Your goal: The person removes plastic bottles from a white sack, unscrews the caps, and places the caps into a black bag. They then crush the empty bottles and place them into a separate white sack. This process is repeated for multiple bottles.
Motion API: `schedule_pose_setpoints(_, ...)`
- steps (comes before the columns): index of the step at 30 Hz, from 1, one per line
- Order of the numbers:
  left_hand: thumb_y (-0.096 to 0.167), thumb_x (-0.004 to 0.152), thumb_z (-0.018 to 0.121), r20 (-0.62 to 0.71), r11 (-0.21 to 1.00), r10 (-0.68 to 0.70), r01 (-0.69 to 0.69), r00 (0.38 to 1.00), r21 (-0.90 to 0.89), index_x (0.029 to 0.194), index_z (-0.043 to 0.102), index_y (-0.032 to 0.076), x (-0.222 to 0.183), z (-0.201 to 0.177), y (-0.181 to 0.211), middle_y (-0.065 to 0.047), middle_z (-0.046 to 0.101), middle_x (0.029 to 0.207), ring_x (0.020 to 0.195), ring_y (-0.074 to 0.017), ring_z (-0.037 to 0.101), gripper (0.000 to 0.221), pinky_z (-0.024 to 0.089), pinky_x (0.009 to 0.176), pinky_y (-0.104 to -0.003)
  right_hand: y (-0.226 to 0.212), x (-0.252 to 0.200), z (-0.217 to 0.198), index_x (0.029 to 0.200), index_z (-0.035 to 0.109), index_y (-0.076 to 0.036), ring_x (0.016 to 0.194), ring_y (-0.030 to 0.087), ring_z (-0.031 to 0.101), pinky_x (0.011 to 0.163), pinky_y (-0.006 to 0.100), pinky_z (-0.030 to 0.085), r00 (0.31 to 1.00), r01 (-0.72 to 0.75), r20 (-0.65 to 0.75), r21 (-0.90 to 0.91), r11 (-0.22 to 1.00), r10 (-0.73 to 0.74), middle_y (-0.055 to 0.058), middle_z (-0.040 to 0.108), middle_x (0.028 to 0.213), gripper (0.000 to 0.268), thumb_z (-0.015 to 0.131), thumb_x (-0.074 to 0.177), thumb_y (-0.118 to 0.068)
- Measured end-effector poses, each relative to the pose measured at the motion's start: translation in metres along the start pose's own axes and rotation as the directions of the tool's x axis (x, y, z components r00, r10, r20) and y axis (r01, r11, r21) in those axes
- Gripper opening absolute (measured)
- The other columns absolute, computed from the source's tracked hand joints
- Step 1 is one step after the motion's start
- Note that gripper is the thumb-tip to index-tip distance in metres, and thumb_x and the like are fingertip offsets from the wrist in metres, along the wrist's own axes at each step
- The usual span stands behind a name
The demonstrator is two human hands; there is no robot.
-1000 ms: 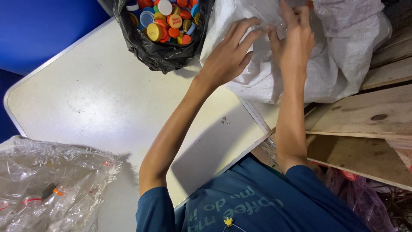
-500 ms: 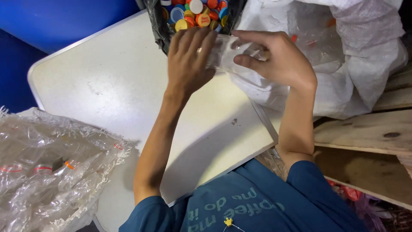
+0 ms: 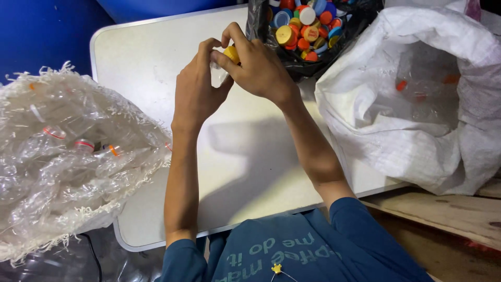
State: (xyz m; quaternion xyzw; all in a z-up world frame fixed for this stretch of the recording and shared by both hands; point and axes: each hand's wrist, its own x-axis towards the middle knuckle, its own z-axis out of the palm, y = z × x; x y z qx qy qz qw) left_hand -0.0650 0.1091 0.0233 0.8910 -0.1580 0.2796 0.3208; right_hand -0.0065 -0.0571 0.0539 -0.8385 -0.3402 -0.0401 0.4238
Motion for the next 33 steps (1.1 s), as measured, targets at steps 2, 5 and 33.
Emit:
schedule_pose_setpoints(2,0.012,0.086,0.088,-0.016,0.999,-0.03,0.03,0.999,-0.029,0.128,0.056,0.003,0.001,-0.005,-0.009,-0.013,0.072,0.11,0.098,-0.0327,0.072,0.054,0.058,0.078,-0.041,-0.002,0.005,0.003,0.113,0.052,-0.001,0.065,0.021,0.071,0.056,0.035,0.05,1.0,-0.007,0.012,0.002,1.0,0.007,0.01,0.069,0.072,0.037,0.066,0.105,-0.035)
schedule_pose_setpoints(5,0.01,0.085,0.088,-0.009,0.997,-0.04,0.039,0.999,-0.063,0.12,0.064,0.003,0.002,-0.014,-0.011,-0.014,0.073,0.108,0.095,-0.0313,0.073,0.043,0.06,0.079,-0.039,0.001,0.004,0.005,0.11,0.053,-0.002,0.063,0.02,0.069,0.056,0.034,0.051,0.998,0.054,0.02,0.033,0.998,-0.054,0.01,0.068,0.072,0.036,0.069,0.104,-0.034)
schedule_pose_setpoints(33,0.026,0.085,0.085,0.408,0.823,-0.196,0.376,0.892,-0.425,0.11,0.076,-0.002,0.0,-0.029,-0.052,-0.011,0.078,0.088,0.076,-0.0146,0.075,0.039,0.061,0.065,-0.028,0.005,0.005,-0.012,0.119,0.064,0.0,0.103,0.022,0.07,0.087,0.035,0.058,0.925,0.293,0.21,0.129,0.947,-0.315,0.012,0.066,0.116,0.019,0.065,0.1,-0.001)
